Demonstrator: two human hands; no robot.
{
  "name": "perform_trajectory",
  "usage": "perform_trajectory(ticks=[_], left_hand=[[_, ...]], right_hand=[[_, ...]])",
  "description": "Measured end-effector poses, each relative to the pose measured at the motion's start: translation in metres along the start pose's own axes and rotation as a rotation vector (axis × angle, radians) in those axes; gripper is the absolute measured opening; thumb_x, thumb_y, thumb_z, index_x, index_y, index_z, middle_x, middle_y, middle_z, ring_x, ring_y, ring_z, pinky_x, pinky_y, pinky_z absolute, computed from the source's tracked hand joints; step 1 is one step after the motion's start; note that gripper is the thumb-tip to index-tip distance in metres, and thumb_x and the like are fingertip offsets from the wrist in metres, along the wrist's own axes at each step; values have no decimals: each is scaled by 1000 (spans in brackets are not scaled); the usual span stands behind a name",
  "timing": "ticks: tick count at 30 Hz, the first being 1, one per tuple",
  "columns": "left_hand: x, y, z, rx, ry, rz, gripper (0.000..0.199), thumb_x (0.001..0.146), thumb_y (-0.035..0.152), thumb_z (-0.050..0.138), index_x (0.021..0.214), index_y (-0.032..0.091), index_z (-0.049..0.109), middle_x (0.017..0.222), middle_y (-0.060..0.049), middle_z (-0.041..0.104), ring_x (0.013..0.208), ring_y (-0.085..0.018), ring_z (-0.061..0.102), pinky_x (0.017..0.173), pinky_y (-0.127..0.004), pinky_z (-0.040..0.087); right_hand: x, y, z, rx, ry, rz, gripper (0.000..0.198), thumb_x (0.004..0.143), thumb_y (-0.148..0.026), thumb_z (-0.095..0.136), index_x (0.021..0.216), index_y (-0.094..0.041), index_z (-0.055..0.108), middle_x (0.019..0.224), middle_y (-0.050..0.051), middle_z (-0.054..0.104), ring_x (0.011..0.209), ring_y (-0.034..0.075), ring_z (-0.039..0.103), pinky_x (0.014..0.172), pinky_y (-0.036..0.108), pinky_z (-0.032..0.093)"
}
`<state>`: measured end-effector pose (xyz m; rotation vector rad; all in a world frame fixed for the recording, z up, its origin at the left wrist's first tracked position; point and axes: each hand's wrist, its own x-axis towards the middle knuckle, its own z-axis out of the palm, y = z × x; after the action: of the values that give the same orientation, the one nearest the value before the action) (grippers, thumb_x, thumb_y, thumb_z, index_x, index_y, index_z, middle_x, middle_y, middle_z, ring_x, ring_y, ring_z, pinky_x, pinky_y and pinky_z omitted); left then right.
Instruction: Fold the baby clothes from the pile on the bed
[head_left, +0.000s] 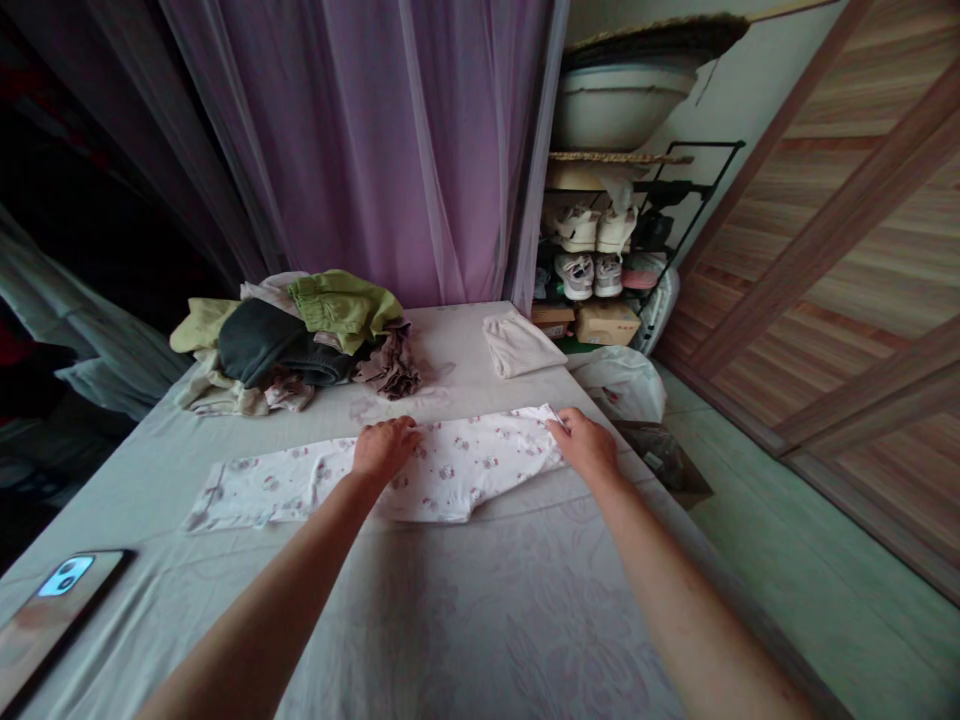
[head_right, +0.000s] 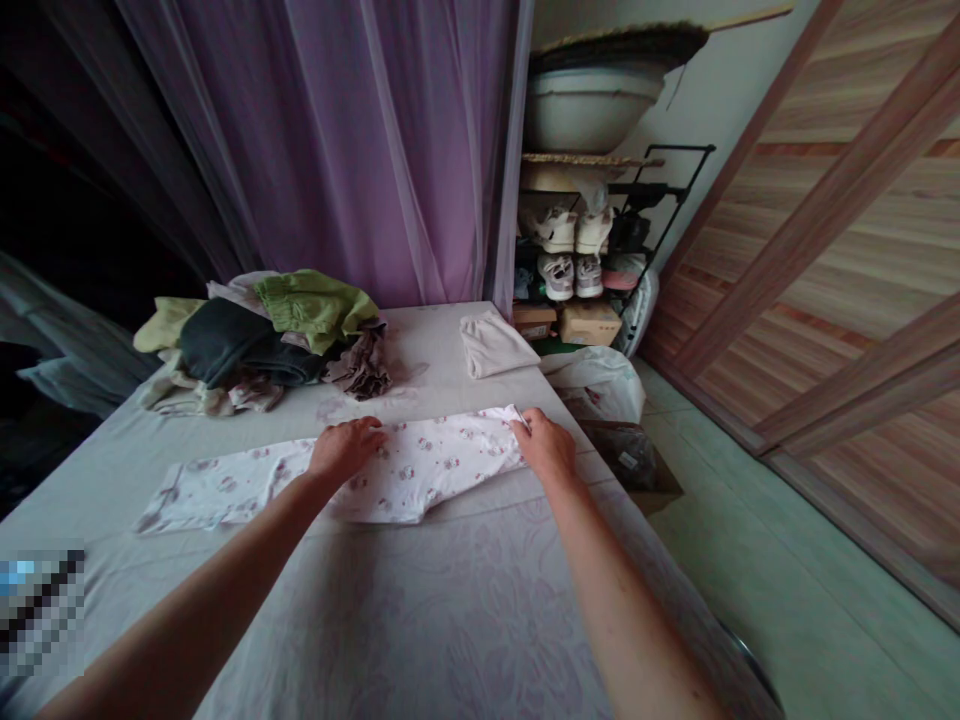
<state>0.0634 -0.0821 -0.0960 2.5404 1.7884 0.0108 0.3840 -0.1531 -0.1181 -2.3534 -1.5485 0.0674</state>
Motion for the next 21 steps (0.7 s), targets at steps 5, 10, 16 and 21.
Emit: perform_trajectory(ticks=[5, 10, 16, 21], left_hand=[[-9, -13, 11, 20, 164, 52, 38, 94, 38, 46, 124, 21, 62, 122, -12, 67, 110, -30, 61, 95, -43, 44], [-33, -7, 23, -31, 300, 183, 40, 95, 36, 45, 132, 24, 57, 147, -11, 49, 137, -32, 40, 115, -55, 24], [-62, 28, 43, -108, 202, 395, 57, 93, 56, 43, 141, 26, 49, 152, -9, 43, 143, -31, 31, 118, -52, 20], [-67, 32, 51, -126, 136, 378, 68, 88, 68, 44, 146, 33, 42, 155, -8, 38, 143, -35, 30, 115, -61, 16]], right_hand=[[-7, 4, 1, -2, 48, 14, 36, 92, -42, 49, 118, -20, 61, 101, 9, 73, 88, 23, 65, 72, 30, 42], [-16, -23, -5, -10, 189, -259, 44, 93, -34, 44, 131, -16, 56, 138, 16, 54, 122, 30, 52, 101, 43, 36], [-26, -60, 17, -107, -120, -556, 52, 95, -47, 41, 143, -27, 46, 157, 11, 33, 143, 29, 27, 114, 55, 18], [-32, -46, 31, -192, -133, -450, 57, 94, -56, 38, 144, -30, 44, 156, 9, 35, 145, 29, 26, 116, 57, 8]])
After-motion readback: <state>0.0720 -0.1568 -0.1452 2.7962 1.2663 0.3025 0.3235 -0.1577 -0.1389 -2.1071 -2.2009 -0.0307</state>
